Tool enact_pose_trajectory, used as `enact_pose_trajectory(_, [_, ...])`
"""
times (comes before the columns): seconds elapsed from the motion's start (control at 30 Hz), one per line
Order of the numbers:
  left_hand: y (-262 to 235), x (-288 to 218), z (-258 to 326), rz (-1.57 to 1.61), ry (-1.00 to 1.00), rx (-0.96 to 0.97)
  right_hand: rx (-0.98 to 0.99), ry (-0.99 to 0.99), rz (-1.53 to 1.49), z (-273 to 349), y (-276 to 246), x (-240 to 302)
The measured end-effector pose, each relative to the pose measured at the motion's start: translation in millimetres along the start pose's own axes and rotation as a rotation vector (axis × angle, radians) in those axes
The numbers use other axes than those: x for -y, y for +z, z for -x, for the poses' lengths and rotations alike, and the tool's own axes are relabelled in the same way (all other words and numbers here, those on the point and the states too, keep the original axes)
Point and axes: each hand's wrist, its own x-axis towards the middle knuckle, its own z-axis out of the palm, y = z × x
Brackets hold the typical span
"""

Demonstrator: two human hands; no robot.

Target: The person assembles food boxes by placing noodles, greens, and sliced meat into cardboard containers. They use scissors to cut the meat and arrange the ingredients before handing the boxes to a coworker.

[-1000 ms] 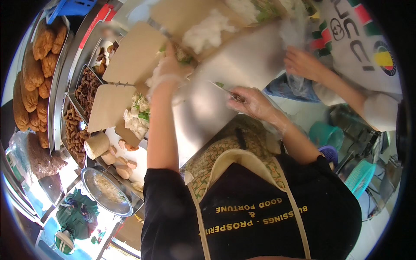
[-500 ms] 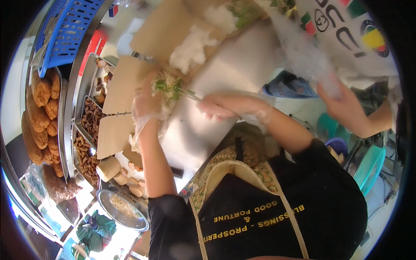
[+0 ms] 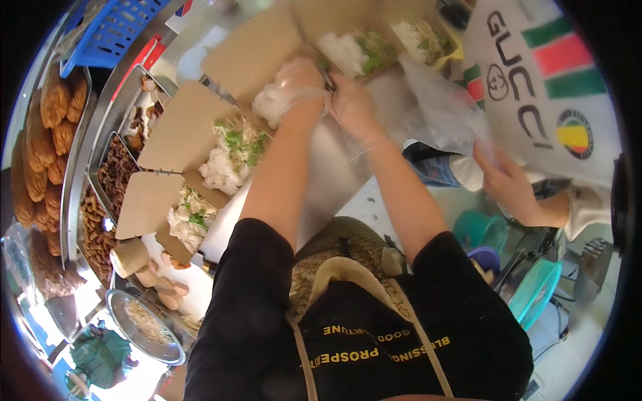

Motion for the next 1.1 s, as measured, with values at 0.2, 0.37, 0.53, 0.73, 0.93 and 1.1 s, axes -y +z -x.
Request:
enact_pose_trajectory(0.2, [-4, 24, 18, -0.098, 0.088, 0.085, -0.065, -0.004, -0.036, 9, 16, -5])
enact_pose_trajectory(0.37, [-27, 47, 42, 0.246, 0.173, 0.043, 0.103, 0.038, -0.04, -8, 19, -6])
enact_pose_trajectory(0.53, [-68, 108, 107, 0.181, 0.36, -0.399, 0.308, -0.088, -0.201, 3, 3, -9])
enact_pose_trajectory(0.73, [-92, 358, 330, 0.185, -0.271, -0.525, 0.234, 0.413, -1.014, 111, 2, -23])
enact_pose_trajectory(0.93, [-82, 536, 583, -0.089, -1.252, -0.109, 0.445, 0.239, -0.254, 160, 29, 16])
enact_pose_trajectory(1.1, [-22, 610, 637, 0.121, -1.214, 0.08, 0.425, 0.082, -0.898, 184, 89, 92])
